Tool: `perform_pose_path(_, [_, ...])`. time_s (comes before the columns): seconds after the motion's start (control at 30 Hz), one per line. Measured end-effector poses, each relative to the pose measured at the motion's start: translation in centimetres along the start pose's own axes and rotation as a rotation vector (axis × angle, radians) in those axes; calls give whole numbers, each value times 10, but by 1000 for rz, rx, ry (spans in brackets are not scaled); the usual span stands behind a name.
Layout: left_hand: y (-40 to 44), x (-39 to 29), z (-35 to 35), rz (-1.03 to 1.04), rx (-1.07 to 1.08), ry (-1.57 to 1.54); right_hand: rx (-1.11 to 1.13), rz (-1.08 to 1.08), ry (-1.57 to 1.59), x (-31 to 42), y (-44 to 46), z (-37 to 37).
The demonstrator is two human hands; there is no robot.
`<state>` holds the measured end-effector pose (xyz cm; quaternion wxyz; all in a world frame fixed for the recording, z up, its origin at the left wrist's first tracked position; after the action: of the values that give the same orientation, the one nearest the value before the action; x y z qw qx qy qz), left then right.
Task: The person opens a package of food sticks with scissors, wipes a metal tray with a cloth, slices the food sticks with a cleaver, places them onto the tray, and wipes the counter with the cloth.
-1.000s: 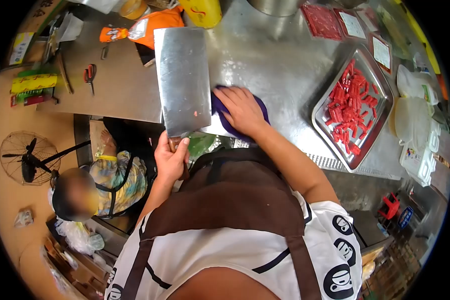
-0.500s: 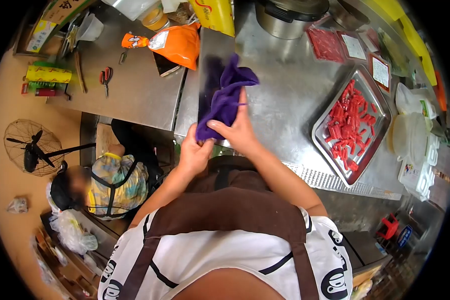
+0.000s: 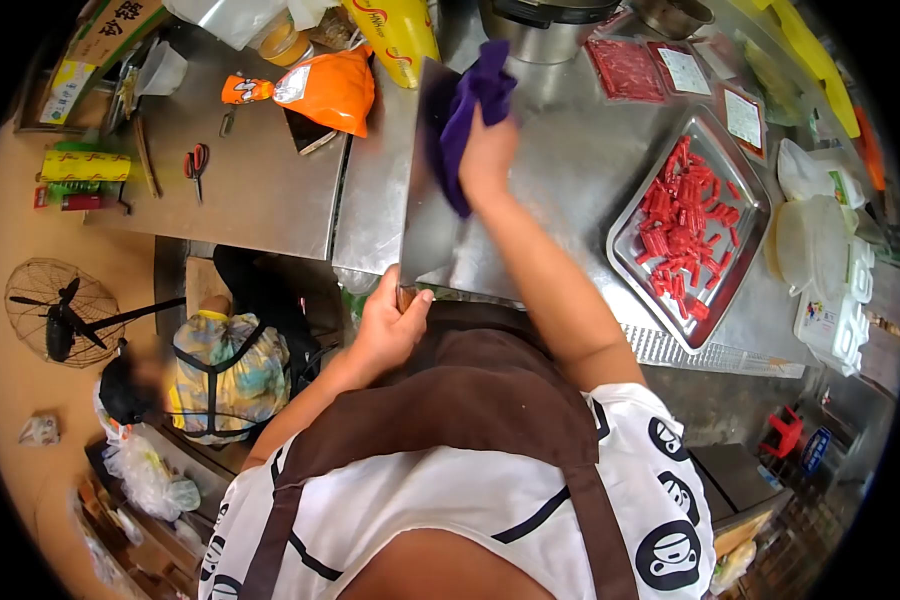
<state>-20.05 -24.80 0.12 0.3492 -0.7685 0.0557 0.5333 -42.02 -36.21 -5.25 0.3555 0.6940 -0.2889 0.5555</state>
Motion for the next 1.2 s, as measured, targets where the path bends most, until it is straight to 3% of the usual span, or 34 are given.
perform_pose_path(0.03, [2, -3, 1, -16, -8, -4, -9, 72, -146, 21, -24, -3])
perform_pose_path(0.07, [5, -5, -1, -51, -31, 26, 29, 79, 3, 14, -45, -1])
perform_pose_path(0.17, [8, -2, -4, -99, -49, 60, 52, -166, -66, -3, -84, 1])
perform_pose_path(0.27, [-1, 2, -3, -130, -15, 58, 31, -170, -155, -23, -38, 6])
perform_pose_path(0.3, [-8, 1, -2, -150, 66, -98, 46, -41, -160, -14, -14, 1])
perform_pose_path(0.37, [-15, -1, -6, -167, 140, -255, -76, -212, -146, -31, 34, -5])
perform_pose_path(0.43, [-17, -2, -15, -172, 248, -500, 96, 2, -171, 23, 53, -38])
perform_pose_path(0.5, [-16, -13, -19, -153, 245, -515, 180, 164, 413, -12, 78, -53])
perform_pose_path(0.53, [-14, -15, -22, -185, 268, -635, 185, 158, 415, -15, 75, -54])
perform_pose_path(0.6, [-5, -27, -25, -221, 327, -748, 226, 502, 1082, -12, 64, -57])
perform_pose_path(0.77, [11, -10, -19, -281, 378, -764, 469, 511, 1521, 5, 15, -43])
perform_pose_path(0.83, [10, -5, -14, -299, 250, -784, 531, 535, 1621, 7, -9, -50])
perform_pose_path(0.9, [9, -3, -21, -272, 199, -790, 643, 705, 1427, 3, -39, -64])
perform_pose_path(0.97, [4, -12, -31, -207, 120, -789, 500, 746, 924, 10, -54, -88])
perform_pose_path(1.0, [2, -15, -37, -173, 93, -759, 534, 659, 1009, 6, -52, -100])
perform_pose_path(1.03, [-1, -16, -43, -158, 41, -727, 574, 581, 895, 6, -42, -115])
perform_pose_path(1.1, [-9, -6, -58, -146, -43, -662, 676, 397, 100, 16, -19, -140])
perform_pose_path(1.13, [-13, 1, -65, -137, -64, -635, 678, 398, 98, 6, -19, -139])
perform_pose_path(1.2, [-23, 10, -74, -161, -150, -588, 186, -487, -676, -26, -23, -137])
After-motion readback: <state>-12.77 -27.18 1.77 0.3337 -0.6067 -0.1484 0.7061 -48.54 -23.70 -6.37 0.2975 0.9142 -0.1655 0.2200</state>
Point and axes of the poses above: each hand's wrist, its own y-axis towards the middle knuckle, its own z-axis out of the palm, x = y × z, the point moved 1 cm from there along y, towards the middle knuckle, and after that the axes turned 11 degrees about -z, right-handed, at the moved point
